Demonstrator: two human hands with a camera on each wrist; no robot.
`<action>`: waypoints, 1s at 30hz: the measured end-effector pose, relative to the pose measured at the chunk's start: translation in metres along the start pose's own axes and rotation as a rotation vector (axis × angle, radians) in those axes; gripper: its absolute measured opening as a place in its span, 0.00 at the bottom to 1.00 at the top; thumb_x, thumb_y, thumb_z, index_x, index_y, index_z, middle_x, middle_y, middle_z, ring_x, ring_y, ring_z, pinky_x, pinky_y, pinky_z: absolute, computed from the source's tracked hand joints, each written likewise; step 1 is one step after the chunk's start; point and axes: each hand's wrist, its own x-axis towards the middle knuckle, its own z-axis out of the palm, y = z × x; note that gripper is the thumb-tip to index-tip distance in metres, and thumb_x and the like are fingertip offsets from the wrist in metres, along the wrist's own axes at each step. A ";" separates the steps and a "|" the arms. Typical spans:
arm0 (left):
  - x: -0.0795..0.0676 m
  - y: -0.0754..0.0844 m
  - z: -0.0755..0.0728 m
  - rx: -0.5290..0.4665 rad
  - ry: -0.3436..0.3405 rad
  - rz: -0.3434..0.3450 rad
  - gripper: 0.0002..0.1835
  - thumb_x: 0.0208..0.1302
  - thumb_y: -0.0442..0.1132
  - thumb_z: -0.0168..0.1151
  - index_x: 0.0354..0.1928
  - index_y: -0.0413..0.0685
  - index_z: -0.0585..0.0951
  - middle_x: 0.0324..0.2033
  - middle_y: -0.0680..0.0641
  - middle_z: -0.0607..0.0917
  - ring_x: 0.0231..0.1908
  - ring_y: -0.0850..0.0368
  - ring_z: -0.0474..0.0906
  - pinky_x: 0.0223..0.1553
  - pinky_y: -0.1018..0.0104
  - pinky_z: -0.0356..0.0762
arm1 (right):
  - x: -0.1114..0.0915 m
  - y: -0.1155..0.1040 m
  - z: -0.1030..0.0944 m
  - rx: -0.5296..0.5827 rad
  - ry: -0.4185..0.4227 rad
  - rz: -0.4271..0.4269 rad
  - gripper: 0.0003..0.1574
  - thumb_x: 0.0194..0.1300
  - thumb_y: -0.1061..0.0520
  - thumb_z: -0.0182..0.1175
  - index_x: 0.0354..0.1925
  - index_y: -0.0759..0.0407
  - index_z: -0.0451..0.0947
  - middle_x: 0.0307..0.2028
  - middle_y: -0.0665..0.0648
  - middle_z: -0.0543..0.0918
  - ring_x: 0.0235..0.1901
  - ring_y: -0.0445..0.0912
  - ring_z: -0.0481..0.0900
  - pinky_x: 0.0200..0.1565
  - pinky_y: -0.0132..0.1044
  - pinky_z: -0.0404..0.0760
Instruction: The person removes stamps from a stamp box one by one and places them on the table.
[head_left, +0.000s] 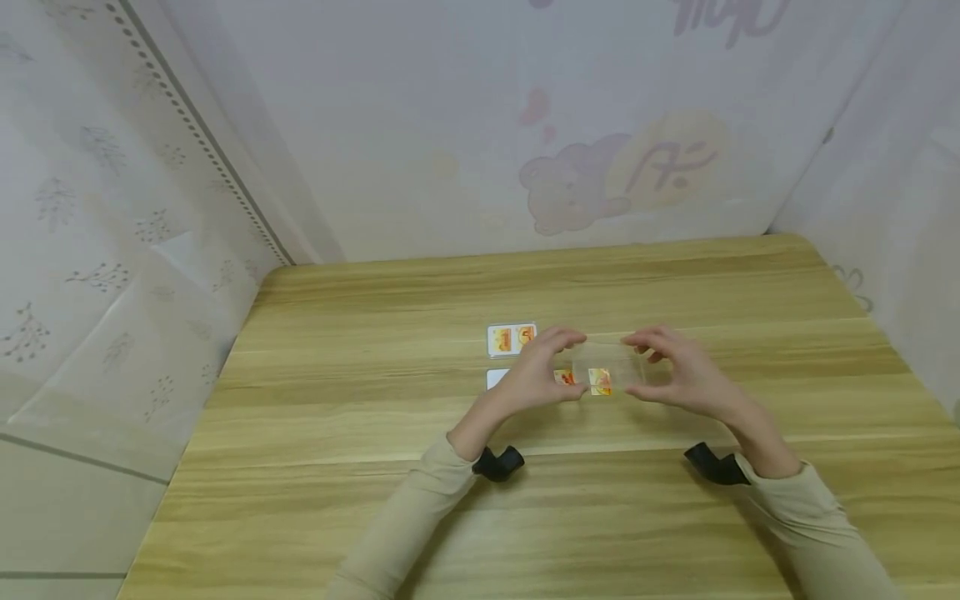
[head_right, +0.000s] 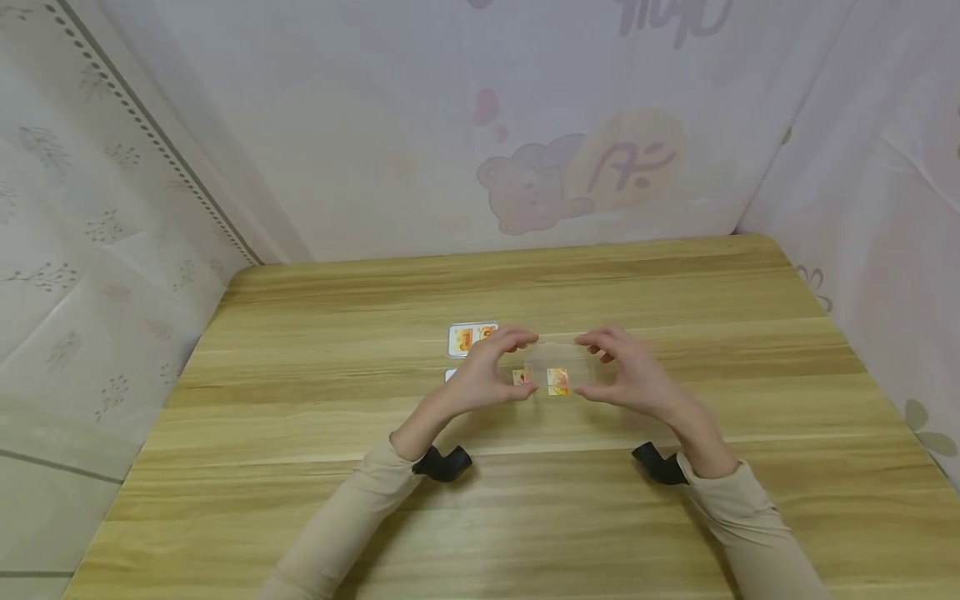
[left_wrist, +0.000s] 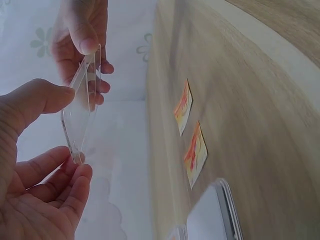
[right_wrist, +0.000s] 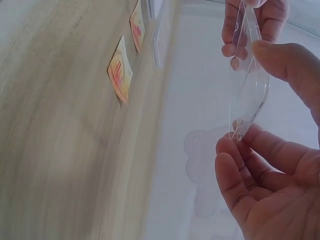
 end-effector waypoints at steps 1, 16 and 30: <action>-0.001 0.000 -0.001 0.004 0.003 0.001 0.32 0.47 0.35 0.72 0.56 0.33 0.73 0.53 0.41 0.76 0.52 0.49 0.72 0.53 0.66 0.70 | 0.001 0.000 0.001 0.005 0.001 -0.001 0.37 0.38 0.64 0.76 0.50 0.69 0.75 0.43 0.63 0.78 0.36 0.49 0.76 0.36 0.40 0.78; -0.020 -0.009 -0.017 0.006 0.039 -0.011 0.31 0.46 0.33 0.71 0.55 0.32 0.73 0.50 0.40 0.77 0.49 0.46 0.73 0.51 0.60 0.71 | 0.019 -0.008 0.020 0.035 -0.001 -0.060 0.34 0.39 0.64 0.75 0.48 0.68 0.76 0.43 0.63 0.78 0.35 0.50 0.77 0.34 0.45 0.79; -0.036 -0.015 -0.037 0.058 0.055 -0.047 0.31 0.46 0.33 0.72 0.55 0.32 0.74 0.52 0.39 0.77 0.49 0.46 0.74 0.51 0.56 0.71 | 0.039 -0.019 0.036 0.075 -0.065 -0.007 0.34 0.43 0.60 0.75 0.49 0.67 0.76 0.45 0.64 0.78 0.38 0.53 0.78 0.38 0.46 0.79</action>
